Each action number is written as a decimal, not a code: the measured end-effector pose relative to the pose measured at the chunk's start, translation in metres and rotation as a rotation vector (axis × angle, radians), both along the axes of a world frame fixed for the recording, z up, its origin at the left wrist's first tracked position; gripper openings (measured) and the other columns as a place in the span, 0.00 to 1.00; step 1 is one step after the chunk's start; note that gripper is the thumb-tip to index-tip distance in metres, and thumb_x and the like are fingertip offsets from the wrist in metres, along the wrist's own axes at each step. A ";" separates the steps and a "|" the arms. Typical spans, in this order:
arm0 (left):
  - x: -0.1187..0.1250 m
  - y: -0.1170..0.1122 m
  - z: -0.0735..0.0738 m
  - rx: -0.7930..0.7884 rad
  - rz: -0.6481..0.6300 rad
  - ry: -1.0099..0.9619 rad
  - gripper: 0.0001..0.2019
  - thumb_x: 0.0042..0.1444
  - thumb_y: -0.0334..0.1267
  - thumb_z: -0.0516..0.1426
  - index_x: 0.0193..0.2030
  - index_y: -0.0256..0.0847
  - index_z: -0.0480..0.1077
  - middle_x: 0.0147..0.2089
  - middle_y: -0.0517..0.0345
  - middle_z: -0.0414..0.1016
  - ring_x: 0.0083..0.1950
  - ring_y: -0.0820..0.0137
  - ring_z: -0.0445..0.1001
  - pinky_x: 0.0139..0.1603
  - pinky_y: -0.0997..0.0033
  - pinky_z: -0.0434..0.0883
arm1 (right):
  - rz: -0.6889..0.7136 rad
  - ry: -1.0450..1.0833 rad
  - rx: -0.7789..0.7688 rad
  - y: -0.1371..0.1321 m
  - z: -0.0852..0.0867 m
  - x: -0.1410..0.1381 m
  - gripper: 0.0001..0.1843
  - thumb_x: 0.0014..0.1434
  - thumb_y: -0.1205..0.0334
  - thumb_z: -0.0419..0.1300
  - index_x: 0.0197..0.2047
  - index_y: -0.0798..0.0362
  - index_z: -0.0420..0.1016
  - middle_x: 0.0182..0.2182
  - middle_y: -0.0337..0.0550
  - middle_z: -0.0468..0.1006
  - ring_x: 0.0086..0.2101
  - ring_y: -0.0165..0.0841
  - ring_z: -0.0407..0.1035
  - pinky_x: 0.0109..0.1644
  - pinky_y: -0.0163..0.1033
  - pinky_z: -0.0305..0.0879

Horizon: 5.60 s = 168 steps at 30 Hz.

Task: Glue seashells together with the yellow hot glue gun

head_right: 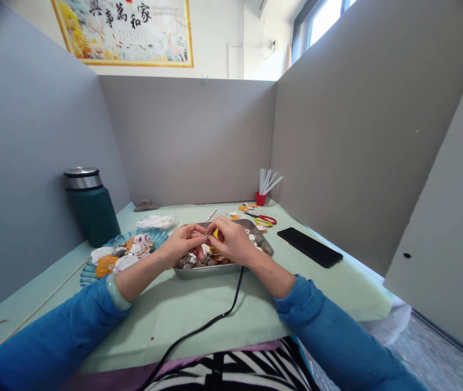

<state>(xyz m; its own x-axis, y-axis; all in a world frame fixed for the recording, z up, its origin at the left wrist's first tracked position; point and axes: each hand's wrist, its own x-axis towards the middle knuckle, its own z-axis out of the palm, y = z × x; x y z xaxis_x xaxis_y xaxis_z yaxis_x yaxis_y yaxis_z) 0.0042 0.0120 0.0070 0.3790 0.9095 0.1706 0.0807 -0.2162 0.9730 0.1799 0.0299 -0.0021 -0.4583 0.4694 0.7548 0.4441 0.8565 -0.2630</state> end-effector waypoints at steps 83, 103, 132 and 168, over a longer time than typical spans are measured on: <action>0.005 -0.003 -0.003 0.130 0.058 0.023 0.11 0.53 0.39 0.55 0.38 0.39 0.56 0.22 0.62 0.73 0.16 0.74 0.70 0.19 0.76 0.67 | 0.172 0.154 -0.398 0.007 -0.003 0.002 0.08 0.55 0.60 0.58 0.37 0.55 0.69 0.30 0.41 0.73 0.25 0.27 0.66 0.27 0.32 0.62; 0.005 -0.003 -0.002 0.110 0.067 -0.017 0.17 0.50 0.42 0.59 0.41 0.37 0.58 0.26 0.60 0.74 0.17 0.74 0.71 0.20 0.75 0.68 | 0.170 0.191 -0.390 0.010 -0.005 0.002 0.14 0.55 0.57 0.59 0.44 0.55 0.68 0.33 0.44 0.77 0.29 0.29 0.70 0.31 0.34 0.65; -0.001 0.001 -0.002 0.006 0.022 -0.138 0.18 0.51 0.49 0.58 0.37 0.36 0.62 0.32 0.54 0.76 0.19 0.75 0.71 0.22 0.75 0.67 | 0.070 0.109 -0.249 0.005 0.000 0.002 0.08 0.56 0.63 0.56 0.40 0.55 0.70 0.27 0.39 0.73 0.24 0.27 0.64 0.29 0.32 0.60; -0.001 0.003 -0.004 0.096 0.007 -0.106 0.15 0.51 0.45 0.59 0.37 0.35 0.63 0.26 0.60 0.73 0.17 0.78 0.69 0.20 0.79 0.62 | 0.132 0.133 -0.307 0.006 -0.003 0.003 0.12 0.57 0.58 0.56 0.42 0.55 0.70 0.28 0.41 0.74 0.24 0.27 0.65 0.28 0.33 0.62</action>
